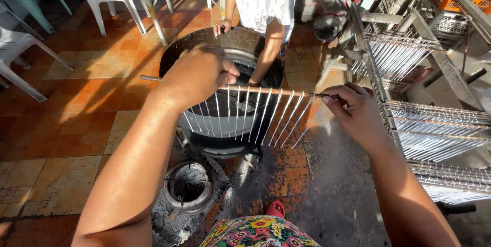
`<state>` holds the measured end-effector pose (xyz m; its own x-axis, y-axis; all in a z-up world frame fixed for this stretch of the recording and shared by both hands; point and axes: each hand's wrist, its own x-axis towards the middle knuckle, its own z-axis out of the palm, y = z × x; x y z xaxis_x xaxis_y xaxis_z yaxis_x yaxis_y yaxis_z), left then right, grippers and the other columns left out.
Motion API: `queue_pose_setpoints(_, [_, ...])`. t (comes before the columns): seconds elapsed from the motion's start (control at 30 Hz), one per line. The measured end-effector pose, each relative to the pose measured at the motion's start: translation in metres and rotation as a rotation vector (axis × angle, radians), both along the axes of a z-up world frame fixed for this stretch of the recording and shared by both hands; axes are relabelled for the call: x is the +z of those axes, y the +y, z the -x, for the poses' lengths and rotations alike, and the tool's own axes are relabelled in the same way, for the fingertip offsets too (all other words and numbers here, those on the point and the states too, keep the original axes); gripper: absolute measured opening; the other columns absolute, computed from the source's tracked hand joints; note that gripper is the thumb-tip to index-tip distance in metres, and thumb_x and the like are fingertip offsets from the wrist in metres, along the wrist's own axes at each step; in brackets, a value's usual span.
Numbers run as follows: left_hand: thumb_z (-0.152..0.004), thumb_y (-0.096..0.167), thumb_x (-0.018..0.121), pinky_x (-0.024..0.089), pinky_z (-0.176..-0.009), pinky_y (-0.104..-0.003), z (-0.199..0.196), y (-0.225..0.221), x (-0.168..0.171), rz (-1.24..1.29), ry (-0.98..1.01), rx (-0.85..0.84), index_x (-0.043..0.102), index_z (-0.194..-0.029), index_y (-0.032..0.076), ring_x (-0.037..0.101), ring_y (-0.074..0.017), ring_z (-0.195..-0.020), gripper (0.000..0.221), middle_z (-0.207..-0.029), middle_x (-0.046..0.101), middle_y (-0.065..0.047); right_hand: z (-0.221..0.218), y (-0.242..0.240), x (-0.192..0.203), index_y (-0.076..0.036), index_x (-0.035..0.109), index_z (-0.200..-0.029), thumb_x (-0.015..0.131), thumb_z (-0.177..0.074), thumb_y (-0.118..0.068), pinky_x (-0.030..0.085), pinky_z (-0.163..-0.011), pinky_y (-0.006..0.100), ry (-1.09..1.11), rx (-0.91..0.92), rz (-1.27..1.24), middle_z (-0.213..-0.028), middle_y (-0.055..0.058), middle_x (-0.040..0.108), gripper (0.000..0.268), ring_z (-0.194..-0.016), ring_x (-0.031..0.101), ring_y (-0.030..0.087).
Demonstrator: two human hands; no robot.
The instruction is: Dipping racks of candle wicks into molten wax and hanging them on a frame to cool and dry.
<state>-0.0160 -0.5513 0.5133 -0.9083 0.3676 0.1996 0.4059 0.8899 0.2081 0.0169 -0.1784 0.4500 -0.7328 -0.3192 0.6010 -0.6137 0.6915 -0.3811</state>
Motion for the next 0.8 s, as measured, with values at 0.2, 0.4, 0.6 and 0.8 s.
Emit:
queue_pose_setpoints(0.2, [-0.098,0.017,0.064,0.051,-0.095,-0.058,0.015,-0.004,0.038,-0.029,-0.055,0.094,0.081,-0.108,0.011,0.070,-0.0424,-0.108,0.021,-0.110,0.076,-0.017,0.059,0.025,-0.002,-0.016,0.072,-0.115,0.067,-0.109,-0.024,0.041,-0.096,0.051,0.041,0.032,0.029,-0.084,0.006,0.065,0.012,-0.079,0.066,0.024])
queue_pose_setpoints(0.4, [-0.094,0.015,0.065,0.054,-0.094,-0.055,0.053,0.001,0.042,-0.015,-0.080,0.102,0.082,-0.106,0.010,0.071,-0.0437,-0.106,0.021,-0.107,0.077,-0.018,0.112,0.053,0.001,-0.014,0.072,-0.115,0.067,-0.109,-0.022,0.041,-0.097,0.049,0.026,0.054,0.038,-0.084,0.005,0.066,0.011,-0.078,0.065,0.022])
queue_pose_setpoints(0.6, [-0.094,0.021,0.067,0.056,-0.090,-0.053,0.097,0.021,0.027,-0.037,-0.103,0.151,0.081,-0.108,0.012,0.073,-0.0411,-0.104,0.021,-0.105,0.078,-0.015,0.150,0.079,0.012,-0.012,0.075,-0.112,0.070,-0.106,-0.018,0.046,-0.087,0.045,0.063,0.074,0.004,-0.084,0.007,0.067,0.009,-0.070,0.064,0.025])
queue_pose_setpoints(0.8, [-0.095,0.013,0.066,0.056,-0.091,-0.051,0.105,0.050,0.036,-0.110,-0.136,0.181,0.082,-0.109,0.013,0.074,-0.0401,-0.103,0.022,-0.104,0.079,-0.016,0.182,0.096,0.010,-0.009,0.074,-0.111,0.069,-0.107,-0.015,0.044,-0.084,0.047,0.048,0.088,-0.016,-0.084,0.010,0.066,0.009,-0.069,0.060,0.026])
